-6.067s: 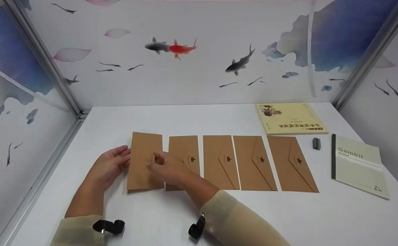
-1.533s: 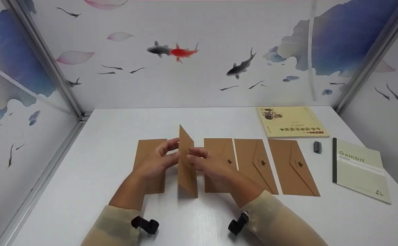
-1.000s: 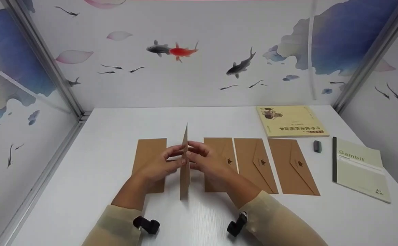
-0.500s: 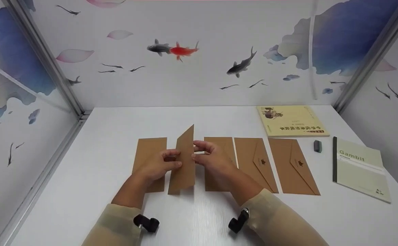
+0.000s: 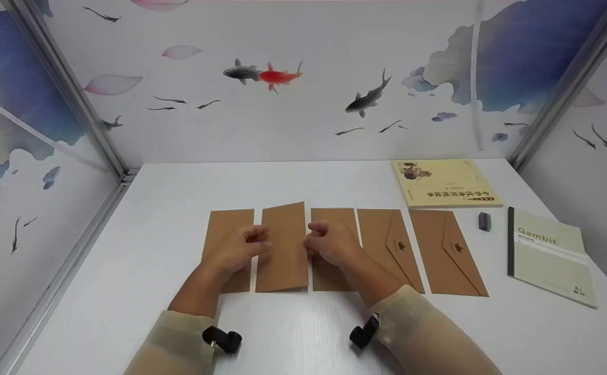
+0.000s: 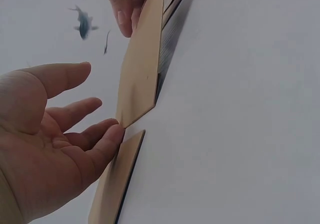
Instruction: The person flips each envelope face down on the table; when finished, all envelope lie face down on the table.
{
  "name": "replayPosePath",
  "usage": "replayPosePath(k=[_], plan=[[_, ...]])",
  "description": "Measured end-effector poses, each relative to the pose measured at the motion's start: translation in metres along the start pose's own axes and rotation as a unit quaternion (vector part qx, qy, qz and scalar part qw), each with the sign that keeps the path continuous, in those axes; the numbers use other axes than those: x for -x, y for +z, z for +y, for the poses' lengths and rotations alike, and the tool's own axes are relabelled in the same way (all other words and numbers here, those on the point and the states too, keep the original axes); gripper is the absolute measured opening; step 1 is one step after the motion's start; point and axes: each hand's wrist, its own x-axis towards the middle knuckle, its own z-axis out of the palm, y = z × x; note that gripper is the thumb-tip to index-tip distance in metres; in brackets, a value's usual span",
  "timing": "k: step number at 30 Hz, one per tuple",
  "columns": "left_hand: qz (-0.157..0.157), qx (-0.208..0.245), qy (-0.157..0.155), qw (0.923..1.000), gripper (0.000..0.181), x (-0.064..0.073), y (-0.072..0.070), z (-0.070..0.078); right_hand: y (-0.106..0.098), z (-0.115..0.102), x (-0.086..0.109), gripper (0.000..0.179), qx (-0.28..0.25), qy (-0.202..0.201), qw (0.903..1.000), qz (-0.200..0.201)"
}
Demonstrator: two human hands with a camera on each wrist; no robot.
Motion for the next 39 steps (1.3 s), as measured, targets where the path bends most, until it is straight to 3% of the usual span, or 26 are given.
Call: replayPosePath(k=[11, 14, 21, 31, 39], plan=[[0.004, 0.008, 0.002, 1.0, 0.051, 0.0, 0.001, 0.007, -0.015, -0.003, -0.001, 0.032, -0.005, 0.004, 0.9997, -0.023], [-0.007, 0.037, 0.01, 0.9992, 0.05, 0.0, 0.012, 0.015, -0.028, -0.004, 0.001, 0.035, 0.001, 0.0, 0.9998, -0.022], [-0.073, 0.094, 0.023, 0.9926, 0.061, -0.004, 0.05, 0.032, -0.067, 0.009, 0.008, 0.044, -0.02, -0.004, 0.999, -0.04], [-0.073, 0.118, 0.029, 0.99, 0.062, -0.019, 0.089, 0.053, -0.111, 0.033, 0.01, 0.044, -0.033, -0.023, 0.999, -0.018], [-0.054, 0.098, 0.012, 0.9936, 0.066, -0.02, 0.095, 0.053, -0.118, 0.045, 0.008, 0.047, -0.113, 0.002, 0.9929, -0.036]])
